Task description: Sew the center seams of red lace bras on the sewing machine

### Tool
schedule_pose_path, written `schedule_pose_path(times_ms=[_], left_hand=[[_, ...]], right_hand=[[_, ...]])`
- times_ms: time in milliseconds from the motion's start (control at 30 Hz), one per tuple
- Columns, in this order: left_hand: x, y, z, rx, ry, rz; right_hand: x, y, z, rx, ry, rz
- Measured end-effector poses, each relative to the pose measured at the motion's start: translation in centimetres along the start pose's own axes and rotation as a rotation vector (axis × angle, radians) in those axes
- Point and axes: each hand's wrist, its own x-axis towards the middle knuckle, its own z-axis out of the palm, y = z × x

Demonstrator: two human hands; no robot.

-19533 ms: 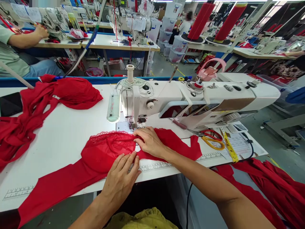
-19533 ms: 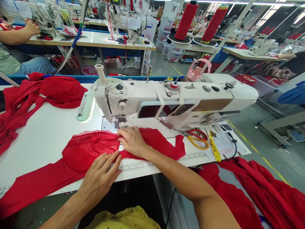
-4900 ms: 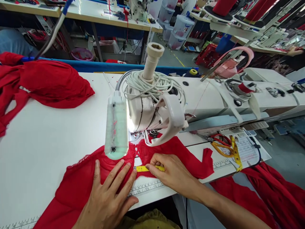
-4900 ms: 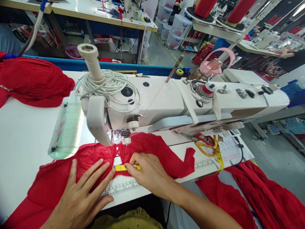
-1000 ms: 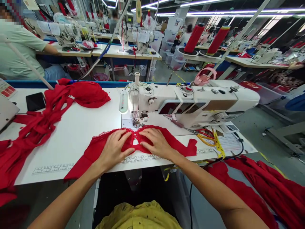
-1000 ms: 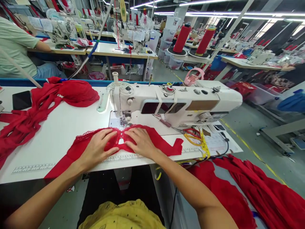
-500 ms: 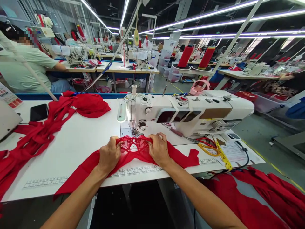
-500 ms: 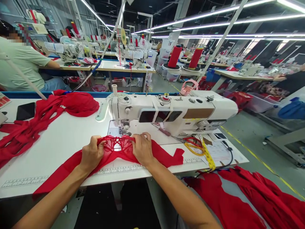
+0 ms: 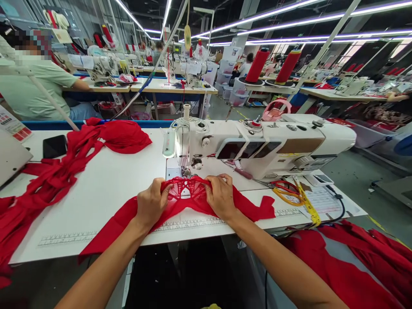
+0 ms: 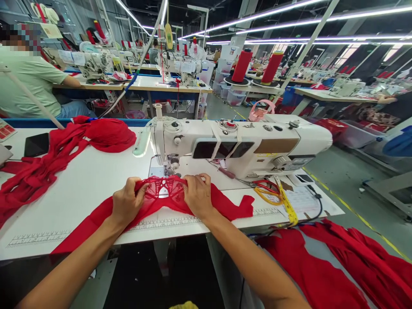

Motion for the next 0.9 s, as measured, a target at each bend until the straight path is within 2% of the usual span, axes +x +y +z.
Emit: schedule_pose_path(times_ms=[167, 300, 400, 467, 567, 667, 767, 900], left_hand=[[1.1, 0.3, -0.3, 0.017, -0.127, -0.013], [1.8, 1.0, -2.3, 0.0, -0.197, 0.026], [0.4, 1.8, -4.5, -0.031, -0.243, 0.055], [-1.6, 2.1, -5.8, -0.087, -0.259, 0.115], [-4.9, 1.8, -6.7, -0.149, -0.265, 0.27], [-6.9, 0.7, -6.9, -0.129, -0.29, 0.387], [-7.1, -0.1, -6.9, -0.135, -0.34, 0.397], [-6.5, -0.5, -6.8, -0.15, -0.376, 0.413]], right_hand=[[0.9, -0.5, -0.6, -0.011, -0.1, -0.043], [1.8, -2.1, -2.0, 0.193, -0.271, -0.162], [1.8, -3.2, -2.4, 0.379, -0.443, -0.29], [1.4, -3.7, -2.2, 0.404, -0.51, -0.336], [0.6, -3.6, -1.8, 0.383, -0.545, -0.353], [0.2, -3.3, -1.8, 0.351, -0.544, -0.374], [0.3, -3.1, -2.0, 0.346, -0.55, -0.376], [1.6, -3.5, -1.9, 0.417, -0.534, -0.301]])
